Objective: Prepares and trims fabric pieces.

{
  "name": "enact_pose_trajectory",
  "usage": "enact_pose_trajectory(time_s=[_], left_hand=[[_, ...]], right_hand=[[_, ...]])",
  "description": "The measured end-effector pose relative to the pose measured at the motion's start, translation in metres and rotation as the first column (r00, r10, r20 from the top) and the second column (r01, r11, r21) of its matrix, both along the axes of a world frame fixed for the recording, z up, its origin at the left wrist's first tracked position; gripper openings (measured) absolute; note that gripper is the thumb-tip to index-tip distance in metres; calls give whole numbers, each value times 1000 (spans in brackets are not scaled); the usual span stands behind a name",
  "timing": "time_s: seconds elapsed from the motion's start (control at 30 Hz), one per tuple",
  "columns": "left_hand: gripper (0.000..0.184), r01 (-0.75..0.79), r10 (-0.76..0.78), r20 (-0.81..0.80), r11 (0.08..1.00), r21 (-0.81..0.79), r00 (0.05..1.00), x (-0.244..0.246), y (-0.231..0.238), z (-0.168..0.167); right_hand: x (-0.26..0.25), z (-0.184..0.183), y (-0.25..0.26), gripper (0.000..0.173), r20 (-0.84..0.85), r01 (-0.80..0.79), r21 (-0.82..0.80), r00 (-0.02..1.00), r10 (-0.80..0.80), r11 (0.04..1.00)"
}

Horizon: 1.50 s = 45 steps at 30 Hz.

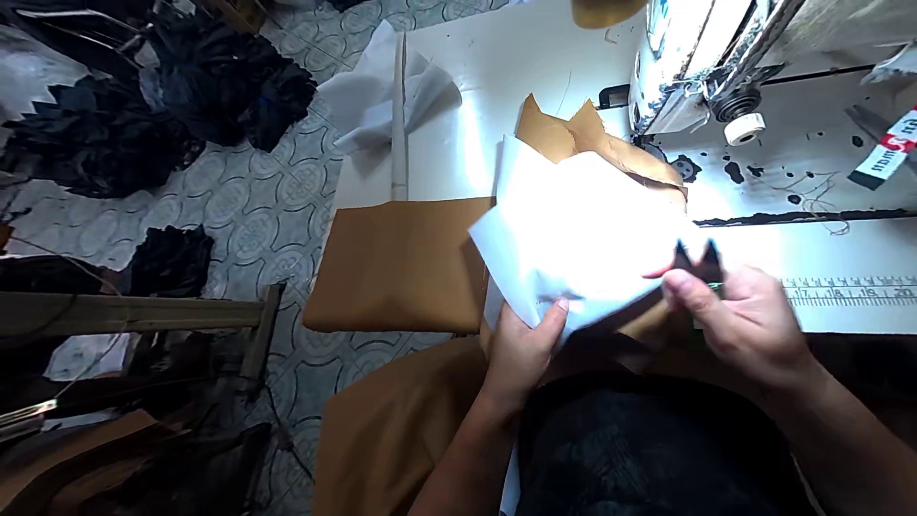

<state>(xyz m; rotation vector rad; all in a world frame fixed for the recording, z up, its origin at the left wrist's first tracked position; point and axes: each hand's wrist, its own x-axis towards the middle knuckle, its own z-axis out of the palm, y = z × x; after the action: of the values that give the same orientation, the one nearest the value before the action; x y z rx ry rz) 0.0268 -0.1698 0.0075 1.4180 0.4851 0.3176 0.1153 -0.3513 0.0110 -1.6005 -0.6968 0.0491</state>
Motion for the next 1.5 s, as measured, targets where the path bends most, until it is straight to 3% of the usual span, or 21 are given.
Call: enact_pose_trajectory(time_s=[0.1, 0.17, 0.37, 0.63, 0.8, 1.27, 1.37, 1.5], left_hand=[[22, 7, -9, -22, 997, -78, 1000, 1, -2, 2], [23, -12, 13, 8, 993, -116, 1000, 1, -5, 2], [39, 8, 6, 81, 983, -181, 997, 2, -8, 1], [40, -32, 42, 52, 982, -188, 998, 2, -11, 2], [39, -56, 68, 62, 982, -179, 996, 2, -10, 0], [40, -62, 72, 77, 990, -124, 994, 2, -8, 2], [40, -62, 72, 72, 990, -127, 995, 2, -9, 3], [41, -43, 53, 70, 990, -135, 996, 1, -6, 0]], right_hand=[[-5, -11, 4, 36, 21, -91, -326, 994, 103, 941], [-10, -12, 7, 39, 56, -114, -446, 986, 155, 888], [-12, -9, 10, 40, 84, -164, -484, 969, 233, 860], [-11, -15, 11, 40, 16, -111, -380, 992, 127, 918], [-11, -8, 6, 42, -72, -266, -431, 963, 261, 862], [-12, -11, 13, 41, -68, -252, -403, 967, 245, 880], [-14, -16, 17, 40, -58, -197, -327, 980, 189, 924], [-15, -15, 19, 22, -119, -6, -11, 993, 5, 1000]])
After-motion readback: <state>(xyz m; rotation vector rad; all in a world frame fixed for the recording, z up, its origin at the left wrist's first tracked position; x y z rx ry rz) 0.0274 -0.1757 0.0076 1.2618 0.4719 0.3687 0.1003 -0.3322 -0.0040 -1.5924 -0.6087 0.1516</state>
